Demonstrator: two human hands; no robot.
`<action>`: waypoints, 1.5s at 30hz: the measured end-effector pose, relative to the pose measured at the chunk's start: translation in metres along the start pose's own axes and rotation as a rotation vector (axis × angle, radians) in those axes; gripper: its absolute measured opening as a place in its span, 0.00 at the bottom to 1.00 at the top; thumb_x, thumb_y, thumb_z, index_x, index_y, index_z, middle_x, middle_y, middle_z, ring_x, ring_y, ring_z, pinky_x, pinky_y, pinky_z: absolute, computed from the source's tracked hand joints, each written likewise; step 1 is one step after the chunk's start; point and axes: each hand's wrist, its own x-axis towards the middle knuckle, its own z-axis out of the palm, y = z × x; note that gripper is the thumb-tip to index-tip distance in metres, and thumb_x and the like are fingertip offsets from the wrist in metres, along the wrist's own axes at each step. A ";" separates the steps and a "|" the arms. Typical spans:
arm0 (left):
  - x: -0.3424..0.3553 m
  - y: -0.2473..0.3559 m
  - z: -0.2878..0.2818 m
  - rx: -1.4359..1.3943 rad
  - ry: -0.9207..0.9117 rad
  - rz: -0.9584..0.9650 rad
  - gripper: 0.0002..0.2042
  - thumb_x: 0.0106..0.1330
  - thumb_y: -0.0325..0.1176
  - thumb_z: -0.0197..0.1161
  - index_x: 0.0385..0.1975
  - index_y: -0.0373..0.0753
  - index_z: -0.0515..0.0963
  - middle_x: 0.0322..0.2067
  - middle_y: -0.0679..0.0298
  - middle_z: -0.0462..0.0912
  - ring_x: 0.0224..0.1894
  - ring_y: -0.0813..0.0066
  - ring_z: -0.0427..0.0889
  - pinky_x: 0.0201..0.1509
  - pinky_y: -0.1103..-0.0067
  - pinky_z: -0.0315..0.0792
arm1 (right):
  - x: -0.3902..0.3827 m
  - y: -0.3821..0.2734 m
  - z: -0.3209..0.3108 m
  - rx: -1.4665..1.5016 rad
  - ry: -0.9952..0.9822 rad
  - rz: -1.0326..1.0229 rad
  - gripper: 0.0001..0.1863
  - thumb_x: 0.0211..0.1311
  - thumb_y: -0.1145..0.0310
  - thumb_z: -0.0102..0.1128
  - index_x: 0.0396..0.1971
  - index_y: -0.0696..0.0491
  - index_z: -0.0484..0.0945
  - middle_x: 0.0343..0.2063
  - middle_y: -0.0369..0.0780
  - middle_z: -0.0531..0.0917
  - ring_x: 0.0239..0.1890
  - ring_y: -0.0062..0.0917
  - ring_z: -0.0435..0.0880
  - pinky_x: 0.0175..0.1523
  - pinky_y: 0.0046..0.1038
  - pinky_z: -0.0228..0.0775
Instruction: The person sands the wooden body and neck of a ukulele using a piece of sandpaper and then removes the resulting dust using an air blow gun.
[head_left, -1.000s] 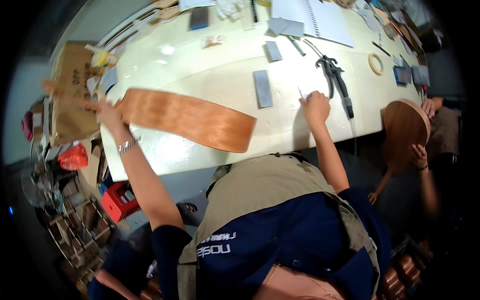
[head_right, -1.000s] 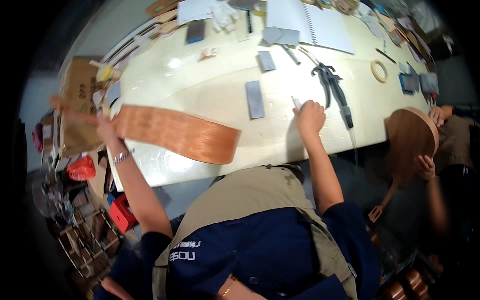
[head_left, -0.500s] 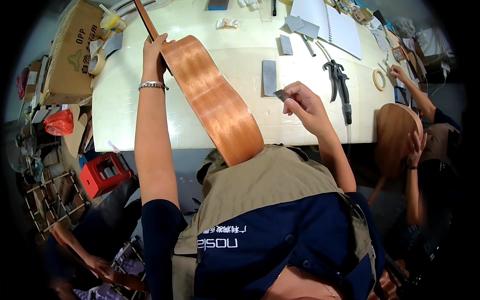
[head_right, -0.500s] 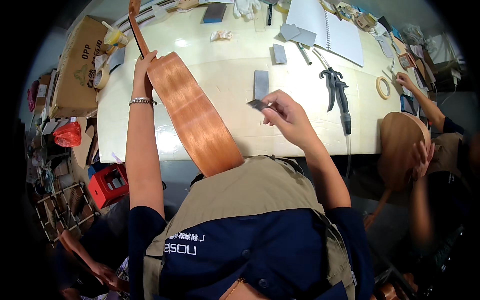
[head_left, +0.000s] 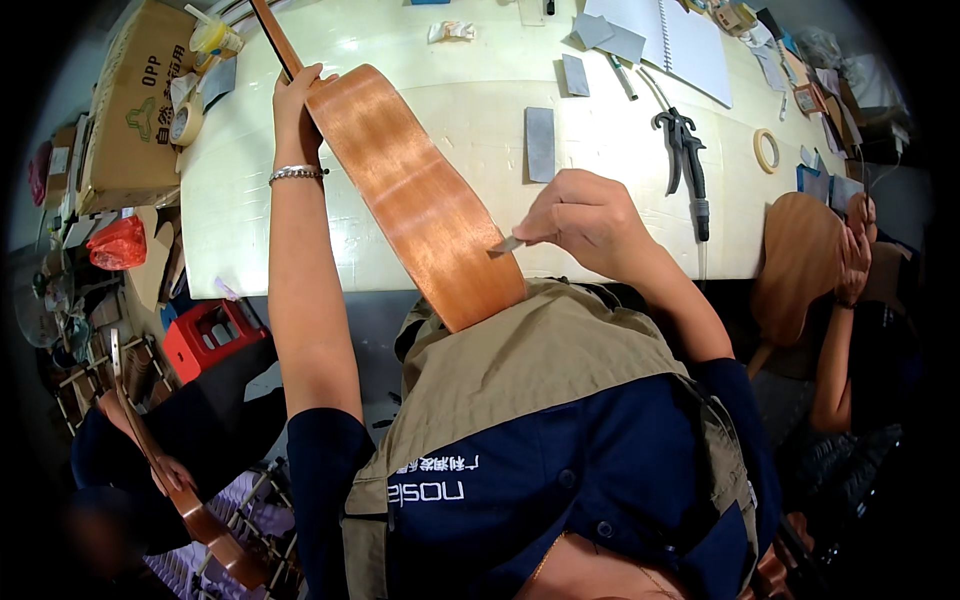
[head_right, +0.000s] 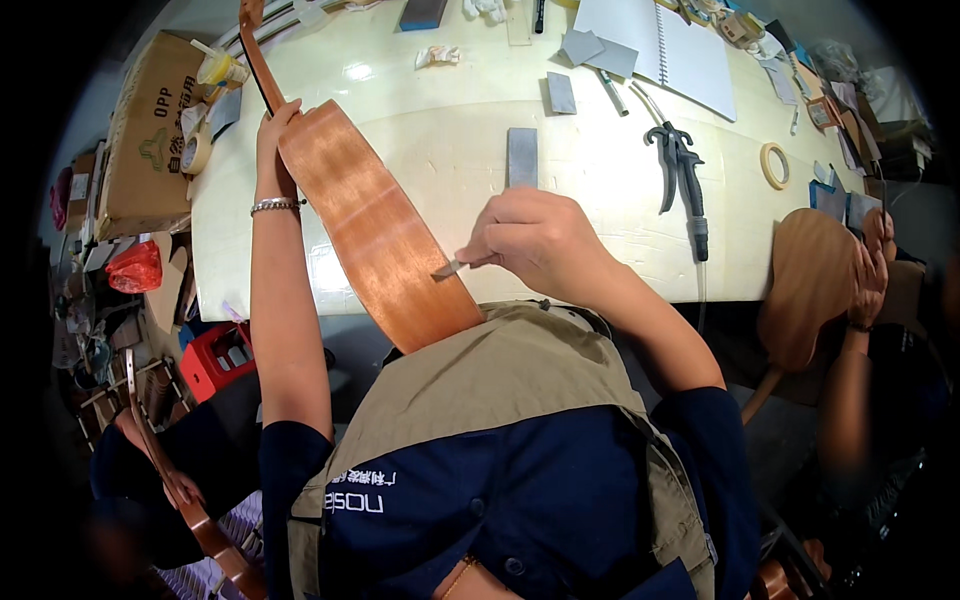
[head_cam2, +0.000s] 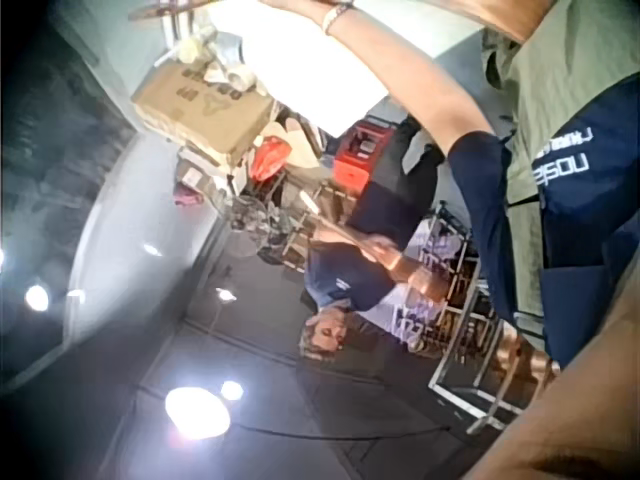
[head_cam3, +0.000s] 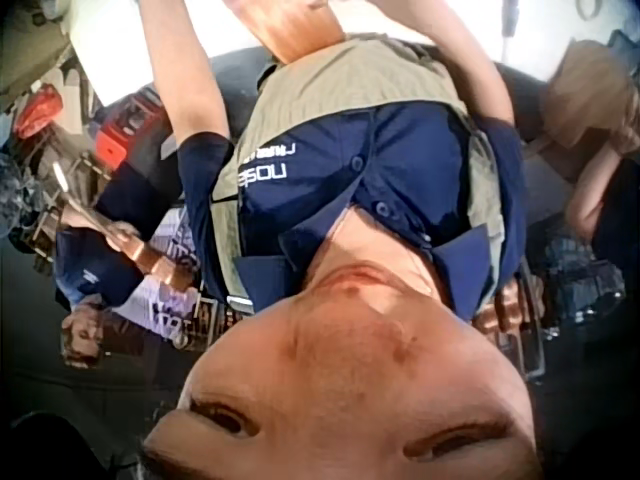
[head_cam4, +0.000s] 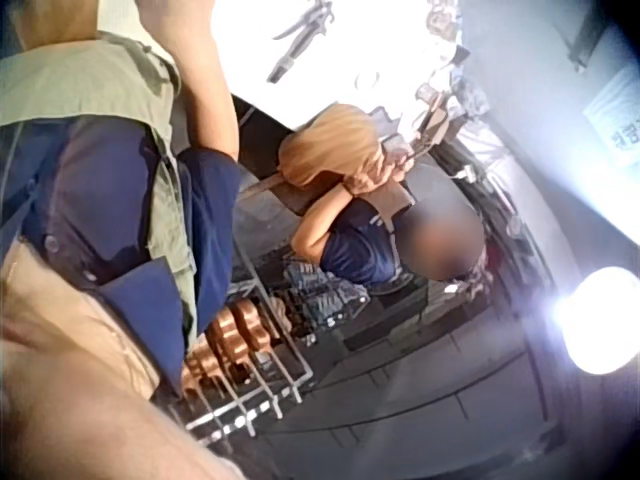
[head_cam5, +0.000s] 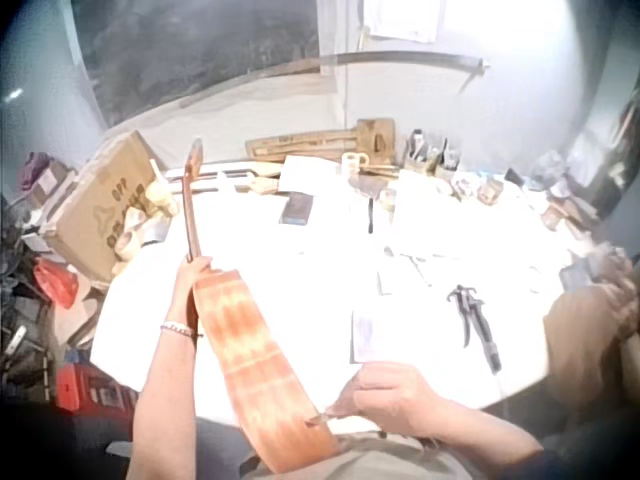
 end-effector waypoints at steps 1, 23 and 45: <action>0.002 -0.001 -0.001 -0.003 -0.014 -0.003 0.18 0.56 0.29 0.61 0.41 0.30 0.62 0.33 0.53 0.73 0.34 0.63 0.81 0.32 0.73 0.79 | -0.001 0.001 -0.001 0.023 0.003 0.004 0.07 0.38 0.79 0.67 0.20 0.55 0.79 0.20 0.35 0.77 0.25 0.26 0.77 0.27 0.24 0.69; -0.002 0.000 0.009 -0.002 0.000 -0.011 0.16 0.57 0.29 0.59 0.39 0.30 0.62 0.32 0.53 0.73 0.33 0.64 0.81 0.30 0.74 0.78 | 0.003 0.004 -0.002 0.033 0.047 0.009 0.06 0.39 0.74 0.68 0.18 0.52 0.78 0.18 0.34 0.75 0.23 0.25 0.76 0.25 0.24 0.67; -0.003 0.001 0.008 0.012 -0.014 -0.020 0.17 0.58 0.29 0.59 0.41 0.29 0.62 0.33 0.52 0.73 0.33 0.64 0.81 0.30 0.74 0.79 | 0.008 0.004 0.001 0.147 0.078 0.004 0.07 0.39 0.80 0.68 0.19 0.55 0.79 0.17 0.36 0.74 0.21 0.26 0.74 0.24 0.25 0.65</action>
